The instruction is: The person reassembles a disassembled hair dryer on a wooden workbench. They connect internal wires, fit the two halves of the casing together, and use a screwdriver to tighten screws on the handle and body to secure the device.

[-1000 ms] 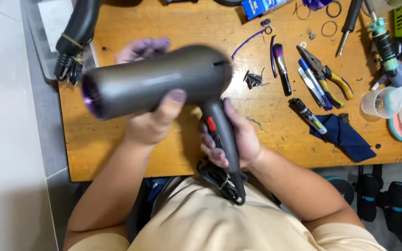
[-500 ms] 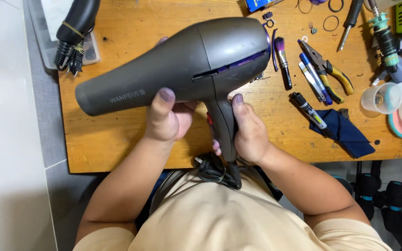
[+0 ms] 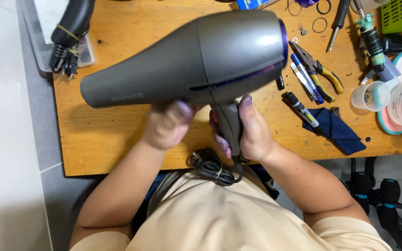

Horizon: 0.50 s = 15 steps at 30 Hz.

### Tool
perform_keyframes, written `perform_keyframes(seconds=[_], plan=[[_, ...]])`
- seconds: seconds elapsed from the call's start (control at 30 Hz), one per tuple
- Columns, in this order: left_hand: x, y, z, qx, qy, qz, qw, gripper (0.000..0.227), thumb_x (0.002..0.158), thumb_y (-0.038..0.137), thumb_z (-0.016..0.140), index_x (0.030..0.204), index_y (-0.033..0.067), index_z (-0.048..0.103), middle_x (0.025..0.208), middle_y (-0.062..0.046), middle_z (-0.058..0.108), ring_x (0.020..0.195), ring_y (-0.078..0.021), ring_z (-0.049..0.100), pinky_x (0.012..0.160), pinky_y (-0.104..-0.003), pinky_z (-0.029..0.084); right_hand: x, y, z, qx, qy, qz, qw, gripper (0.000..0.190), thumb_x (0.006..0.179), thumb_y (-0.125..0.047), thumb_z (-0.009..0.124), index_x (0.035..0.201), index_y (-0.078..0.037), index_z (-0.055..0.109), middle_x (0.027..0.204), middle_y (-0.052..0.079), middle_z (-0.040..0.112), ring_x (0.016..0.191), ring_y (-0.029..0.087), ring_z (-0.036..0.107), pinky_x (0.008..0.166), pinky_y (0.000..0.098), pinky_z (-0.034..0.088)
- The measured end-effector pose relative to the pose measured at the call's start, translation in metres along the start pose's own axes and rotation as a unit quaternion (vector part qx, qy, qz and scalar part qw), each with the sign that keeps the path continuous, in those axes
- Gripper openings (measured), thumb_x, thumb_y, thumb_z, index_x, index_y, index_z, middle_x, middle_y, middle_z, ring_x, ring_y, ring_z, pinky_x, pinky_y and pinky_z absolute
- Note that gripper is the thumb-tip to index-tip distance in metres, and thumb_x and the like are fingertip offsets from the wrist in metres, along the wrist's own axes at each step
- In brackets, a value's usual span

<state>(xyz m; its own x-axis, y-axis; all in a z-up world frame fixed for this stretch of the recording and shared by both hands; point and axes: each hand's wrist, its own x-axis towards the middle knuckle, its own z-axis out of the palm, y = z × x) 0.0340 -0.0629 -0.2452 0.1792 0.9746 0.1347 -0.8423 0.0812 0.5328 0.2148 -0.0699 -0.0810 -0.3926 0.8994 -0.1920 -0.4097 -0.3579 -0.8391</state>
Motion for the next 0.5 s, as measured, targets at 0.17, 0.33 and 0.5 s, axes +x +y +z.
perform_keyframes(seconds=[0.17, 0.33, 0.5], plan=[[-0.002, 0.058, 0.110, 0.244, -0.014, -0.071, 0.967, 0.032, 0.104, 0.034, 0.086, 0.119, 0.0079, 0.076, 0.103, -0.014, 0.078, 0.094, -0.0244, 0.075, 0.098, -0.046, 0.066, -0.009, 0.029, -0.022, 0.018, 0.048, -0.072, 0.996, 0.068, 0.120, -0.060, 0.034, 0.126, 0.003, 0.059, 0.066, 0.026, 0.073, 0.043, 0.029, 0.074, 0.035, 0.0354, 0.068], [0.032, 0.090, 0.156, 0.394, -0.026, -0.075, 0.916, 0.028, 0.101, 0.023, 0.091, 0.097, -0.0037, 0.086, 0.081, -0.014, 0.083, 0.077, -0.0165, 0.079, 0.092, -0.034, 0.068, 0.002, 0.036, -0.050, -0.144, -0.073, -0.104, 0.981, 0.095, 0.116, -0.067, 0.017, 0.103, 0.006, 0.076, 0.066, 0.025, 0.079, 0.051, 0.032, 0.080, 0.042, 0.0416, 0.071], [0.028, 0.081, 0.130, 0.430, -0.043, 0.012, 0.902, 0.043, 0.103, 0.015, 0.085, 0.136, -0.0123, 0.079, 0.123, -0.025, 0.085, 0.123, -0.0284, 0.082, 0.116, -0.052, 0.064, 0.007, -0.033, -0.032, -0.407, -0.068, -0.219, 0.884, 0.075, 0.118, -0.040, 0.019, 0.119, 0.009, 0.076, 0.089, 0.026, 0.071, 0.078, 0.044, 0.073, 0.069, 0.0560, 0.065]])
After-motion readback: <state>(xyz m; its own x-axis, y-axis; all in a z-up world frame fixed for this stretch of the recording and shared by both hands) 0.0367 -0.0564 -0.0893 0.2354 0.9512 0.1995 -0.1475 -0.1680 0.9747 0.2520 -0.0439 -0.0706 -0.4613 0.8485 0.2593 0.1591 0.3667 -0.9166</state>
